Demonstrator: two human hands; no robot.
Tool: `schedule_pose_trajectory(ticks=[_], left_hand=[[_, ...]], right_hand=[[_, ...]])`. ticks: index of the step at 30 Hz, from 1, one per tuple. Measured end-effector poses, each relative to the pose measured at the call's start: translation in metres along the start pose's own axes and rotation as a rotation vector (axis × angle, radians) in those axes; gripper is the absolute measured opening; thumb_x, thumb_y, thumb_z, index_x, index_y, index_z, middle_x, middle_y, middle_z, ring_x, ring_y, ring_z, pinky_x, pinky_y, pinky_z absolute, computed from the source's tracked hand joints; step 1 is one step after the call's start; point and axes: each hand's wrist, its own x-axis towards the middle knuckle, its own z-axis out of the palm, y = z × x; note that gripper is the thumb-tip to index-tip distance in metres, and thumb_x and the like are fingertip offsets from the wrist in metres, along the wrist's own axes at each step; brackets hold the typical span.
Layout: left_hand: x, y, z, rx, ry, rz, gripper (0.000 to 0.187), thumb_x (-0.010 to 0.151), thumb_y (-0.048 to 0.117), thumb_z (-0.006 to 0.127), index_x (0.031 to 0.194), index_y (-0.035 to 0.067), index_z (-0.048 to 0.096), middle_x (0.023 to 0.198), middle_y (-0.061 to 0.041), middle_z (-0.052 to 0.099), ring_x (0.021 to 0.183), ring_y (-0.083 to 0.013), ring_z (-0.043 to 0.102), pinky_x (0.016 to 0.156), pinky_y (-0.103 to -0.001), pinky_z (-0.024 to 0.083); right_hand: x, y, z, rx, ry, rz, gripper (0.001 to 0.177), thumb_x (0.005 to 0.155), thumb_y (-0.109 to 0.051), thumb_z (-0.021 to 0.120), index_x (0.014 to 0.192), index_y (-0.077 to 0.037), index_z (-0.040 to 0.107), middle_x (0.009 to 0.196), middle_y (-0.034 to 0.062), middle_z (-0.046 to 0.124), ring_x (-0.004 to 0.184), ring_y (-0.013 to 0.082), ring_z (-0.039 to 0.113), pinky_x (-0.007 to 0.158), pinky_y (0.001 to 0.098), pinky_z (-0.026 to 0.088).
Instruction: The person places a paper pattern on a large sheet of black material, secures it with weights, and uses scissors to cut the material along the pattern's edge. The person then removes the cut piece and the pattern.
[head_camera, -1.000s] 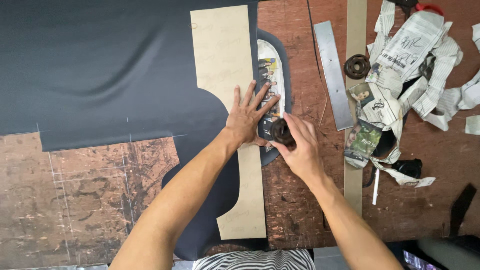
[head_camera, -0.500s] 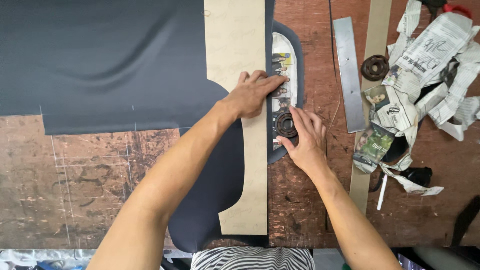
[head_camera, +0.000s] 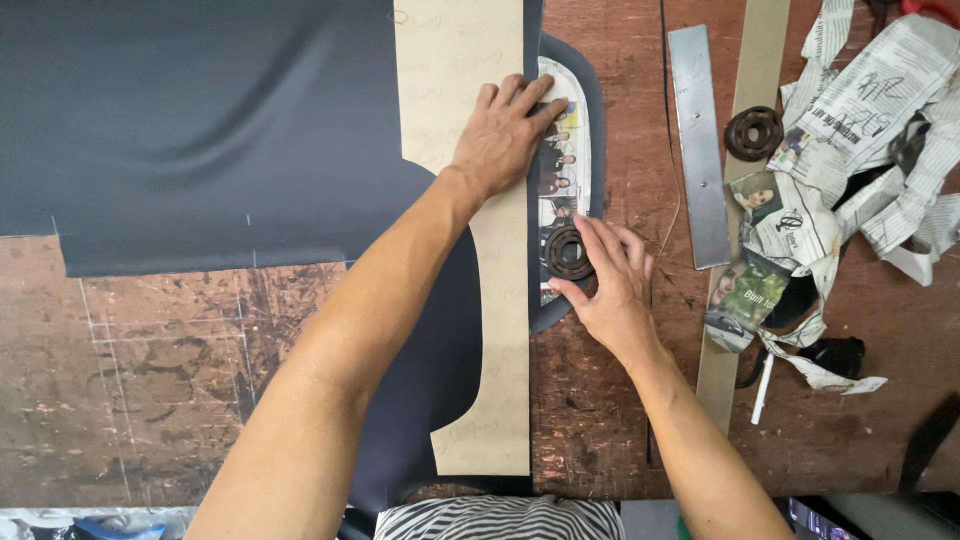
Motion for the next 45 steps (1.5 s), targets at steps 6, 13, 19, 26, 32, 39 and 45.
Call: schedule_pose_trajectory(ticks=[6, 13, 19, 26, 32, 39, 45], left_hand=[[0.005, -0.001, -0.007, 0.011, -0.022, -0.018, 0.044, 0.102, 0.034, 0.058, 0.143, 0.019, 0.061, 0.152, -0.007, 0.048, 0.132, -0.0307, 0.044, 0.105, -0.046, 0.037], [-0.002, 0.008, -0.005, 0.062, -0.059, -0.056, 0.053, 0.104, 0.045, 0.052, 0.150, 0.019, 0.053, 0.158, -0.007, 0.041, 0.139, -0.0318, 0.039, 0.112, -0.049, 0.032], [0.001, 0.013, -0.001, 0.074, -0.152, -0.103, 0.055, 0.104, 0.044, 0.050, 0.154, 0.021, 0.046, 0.162, -0.007, 0.035, 0.144, -0.0334, 0.034, 0.115, -0.051, 0.028], [0.022, 0.030, -0.011, 0.272, -0.338, -0.085, 0.080, 0.089, 0.029, 0.061, 0.161, 0.037, 0.025, 0.163, -0.018, 0.028, 0.143, -0.0376, 0.027, 0.110, -0.059, 0.024], [0.023, 0.054, -0.015, 0.335, -0.093, -0.004, 0.074, 0.081, 0.017, 0.068, 0.151, 0.015, 0.044, 0.153, -0.026, 0.039, 0.142, -0.0382, 0.033, 0.113, -0.050, 0.030], [0.005, 0.077, 0.010, -0.159, 0.032, -0.299, 0.040, 0.081, 0.014, 0.073, 0.116, -0.004, 0.065, 0.124, -0.021, 0.055, 0.119, -0.0342, 0.055, 0.102, -0.040, 0.049], [0.020, 0.093, -0.006, -0.261, -0.049, -0.523, 0.068, 0.068, 0.043, 0.088, 0.106, -0.010, 0.067, 0.121, -0.024, 0.052, 0.110, -0.0382, 0.054, 0.092, -0.044, 0.051]], right_hand=[[0.003, -0.001, 0.000, 0.006, 0.016, 0.010, 0.092, 0.070, -0.025, 0.090, 0.151, -0.011, 0.048, 0.149, 0.0076, 0.054, 0.136, 0.0323, 0.044, 0.109, 0.0502, 0.033], [0.002, 0.000, 0.001, 0.000, 0.015, 0.013, 0.092, 0.071, -0.027, 0.090, 0.151, -0.012, 0.047, 0.148, 0.0072, 0.054, 0.137, 0.0320, 0.043, 0.110, 0.0508, 0.032], [0.000, 0.001, 0.002, -0.003, -0.012, 0.033, 0.092, 0.072, -0.029, 0.090, 0.152, -0.012, 0.046, 0.150, 0.0072, 0.052, 0.138, 0.0307, 0.041, 0.111, 0.0493, 0.031], [-0.001, 0.001, 0.005, -0.006, 0.001, 0.035, 0.093, 0.071, -0.027, 0.090, 0.151, -0.012, 0.046, 0.150, 0.0070, 0.052, 0.138, 0.0315, 0.041, 0.111, 0.0494, 0.031], [-0.001, 0.001, 0.005, -0.012, 0.011, 0.039, 0.093, 0.070, -0.028, 0.090, 0.151, -0.013, 0.046, 0.150, 0.0068, 0.052, 0.137, 0.0317, 0.042, 0.110, 0.0494, 0.032], [0.000, 0.001, 0.005, -0.012, 0.006, 0.056, 0.091, 0.071, -0.028, 0.089, 0.150, -0.013, 0.047, 0.150, 0.0065, 0.052, 0.139, 0.0308, 0.041, 0.112, 0.0496, 0.031], [0.000, -0.002, 0.003, -0.020, 0.014, 0.037, 0.090, 0.070, -0.027, 0.089, 0.148, -0.009, 0.048, 0.148, 0.0096, 0.052, 0.136, 0.0332, 0.042, 0.110, 0.0505, 0.031]])
